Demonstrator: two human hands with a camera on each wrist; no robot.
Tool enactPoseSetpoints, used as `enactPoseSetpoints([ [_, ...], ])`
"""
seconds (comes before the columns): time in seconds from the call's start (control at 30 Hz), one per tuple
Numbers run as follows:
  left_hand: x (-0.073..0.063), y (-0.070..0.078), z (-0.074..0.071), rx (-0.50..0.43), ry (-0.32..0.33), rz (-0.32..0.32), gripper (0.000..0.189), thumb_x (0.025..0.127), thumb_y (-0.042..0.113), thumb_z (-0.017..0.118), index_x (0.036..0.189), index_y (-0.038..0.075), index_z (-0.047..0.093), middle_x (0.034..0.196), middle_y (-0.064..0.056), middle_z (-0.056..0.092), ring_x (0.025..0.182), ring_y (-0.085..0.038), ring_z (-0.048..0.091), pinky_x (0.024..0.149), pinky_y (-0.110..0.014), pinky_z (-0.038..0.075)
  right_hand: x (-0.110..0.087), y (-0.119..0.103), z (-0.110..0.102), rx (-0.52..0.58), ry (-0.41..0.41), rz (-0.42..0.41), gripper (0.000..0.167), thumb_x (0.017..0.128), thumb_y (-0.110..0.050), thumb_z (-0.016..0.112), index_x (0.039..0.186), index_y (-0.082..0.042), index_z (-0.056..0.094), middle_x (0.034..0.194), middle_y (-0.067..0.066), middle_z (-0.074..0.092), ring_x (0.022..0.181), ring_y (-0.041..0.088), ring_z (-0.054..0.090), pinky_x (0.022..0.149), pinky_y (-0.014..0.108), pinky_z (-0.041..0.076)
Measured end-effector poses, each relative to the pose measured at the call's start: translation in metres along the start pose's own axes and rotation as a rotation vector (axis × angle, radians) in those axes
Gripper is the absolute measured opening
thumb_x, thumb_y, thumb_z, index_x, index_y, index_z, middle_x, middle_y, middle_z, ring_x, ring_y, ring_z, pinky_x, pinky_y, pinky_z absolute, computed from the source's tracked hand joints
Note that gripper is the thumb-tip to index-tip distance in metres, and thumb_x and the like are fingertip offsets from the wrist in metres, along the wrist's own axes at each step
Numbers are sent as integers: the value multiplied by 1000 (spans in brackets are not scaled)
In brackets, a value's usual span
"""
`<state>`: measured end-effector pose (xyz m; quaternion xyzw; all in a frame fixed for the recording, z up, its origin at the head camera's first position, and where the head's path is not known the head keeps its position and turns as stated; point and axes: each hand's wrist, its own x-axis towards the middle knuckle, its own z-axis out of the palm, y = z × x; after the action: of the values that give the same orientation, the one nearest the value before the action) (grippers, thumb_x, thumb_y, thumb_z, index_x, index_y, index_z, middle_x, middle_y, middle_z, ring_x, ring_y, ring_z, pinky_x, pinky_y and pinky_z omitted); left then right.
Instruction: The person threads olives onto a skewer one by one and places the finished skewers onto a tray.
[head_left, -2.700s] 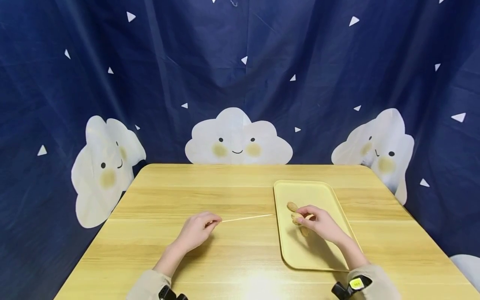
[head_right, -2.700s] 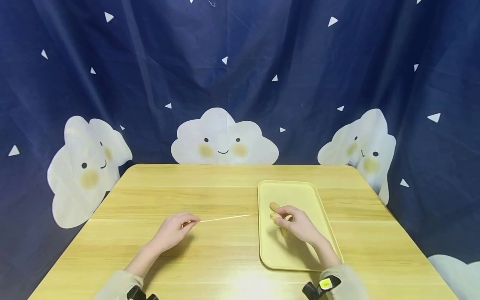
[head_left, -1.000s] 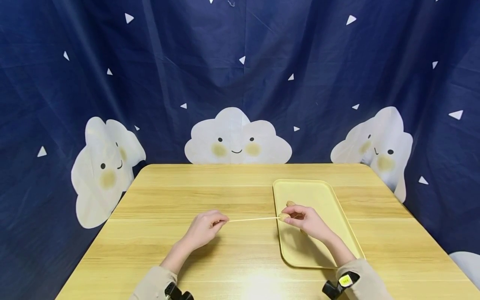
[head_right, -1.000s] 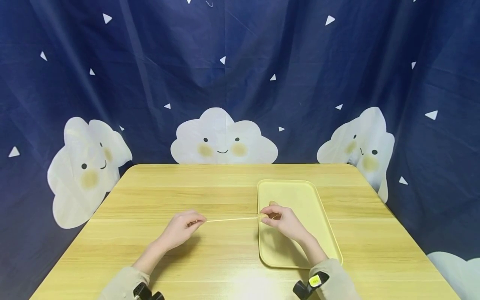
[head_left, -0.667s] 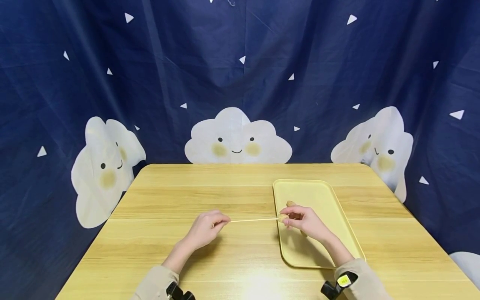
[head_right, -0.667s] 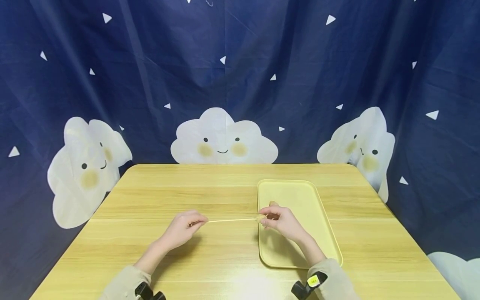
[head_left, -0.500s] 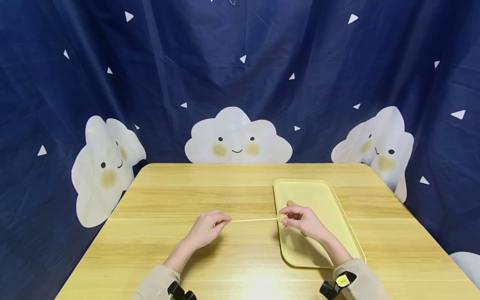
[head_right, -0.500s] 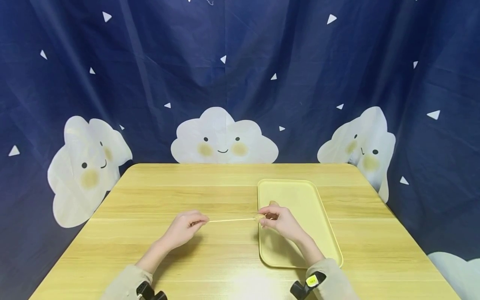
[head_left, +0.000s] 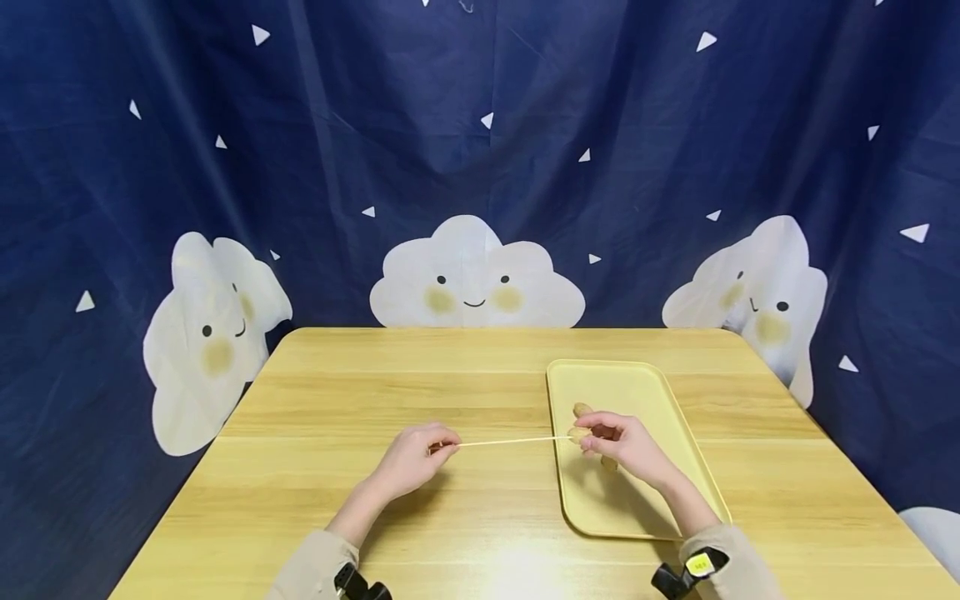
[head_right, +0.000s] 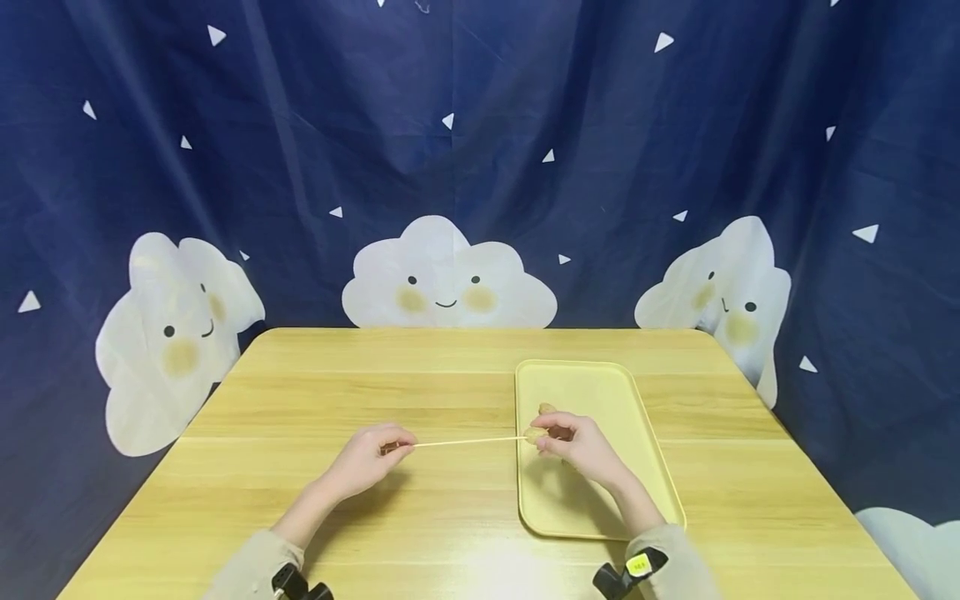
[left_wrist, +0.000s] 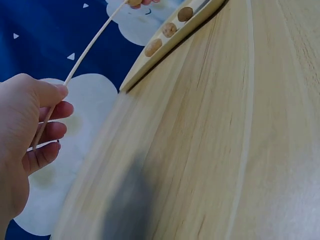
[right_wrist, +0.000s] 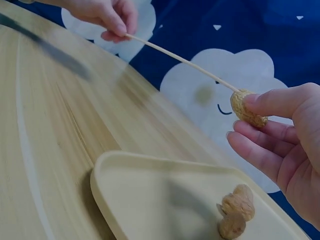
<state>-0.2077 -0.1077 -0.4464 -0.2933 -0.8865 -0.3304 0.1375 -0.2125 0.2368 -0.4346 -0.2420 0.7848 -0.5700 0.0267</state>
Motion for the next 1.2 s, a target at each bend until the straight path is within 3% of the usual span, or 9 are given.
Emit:
enactPoseSetpoints([
  [0.23, 0, 4, -4, -161, 6, -122, 8, 86, 9, 65, 91, 7, 70, 89, 4, 65, 79, -11, 60, 69, -25, 51, -5, 1, -5, 104, 33, -10, 29, 85, 2, 62, 109, 17, 53, 86, 5, 65, 72, 18, 64, 60, 31, 53],
  [0.43, 2, 5, -4, -258, 109, -105, 7, 83, 5, 67, 85, 11, 71, 83, 3, 64, 75, -8, 58, 66, -24, 50, -4, 4, -2, 192, 94, -44, 29, 84, 3, 63, 105, 20, 50, 86, -2, 65, 73, 12, 64, 67, 34, 54],
  [0.53, 3, 7, -5, -282, 129, -101, 9, 83, 4, 68, 84, 12, 71, 81, 6, 63, 74, -7, 57, 66, -24, 50, -3, 2, 0, 228, 124, -70, 29, 84, 6, 62, 105, 21, 49, 86, -3, 65, 73, 12, 64, 67, 33, 54],
  [0.73, 4, 9, -7, -318, 116, -105, 6, 84, 5, 67, 85, 9, 71, 83, 1, 65, 75, -8, 57, 67, -24, 50, -2, -2, 4, 303, 133, -125, 23, 83, 10, 60, 103, 19, 53, 88, -1, 66, 74, 12, 64, 66, 31, 55],
  [1.0, 5, 9, -5, -328, 119, -124, 5, 85, 10, 67, 85, 7, 71, 81, 1, 64, 77, -9, 58, 69, -25, 51, 0, -5, 8, 367, 151, -120, 24, 83, 12, 59, 100, -3, 66, 88, -1, 66, 74, 13, 65, 66, 28, 54],
  [1.2, 6, 9, -4, -354, 124, -127, 8, 85, 9, 67, 85, 3, 71, 82, -2, 65, 77, -10, 59, 70, -26, 51, 2, -5, 10, 419, 156, -144, 25, 82, 14, 58, 99, -2, 67, 96, -1, 68, 75, 13, 65, 65, 27, 54],
])
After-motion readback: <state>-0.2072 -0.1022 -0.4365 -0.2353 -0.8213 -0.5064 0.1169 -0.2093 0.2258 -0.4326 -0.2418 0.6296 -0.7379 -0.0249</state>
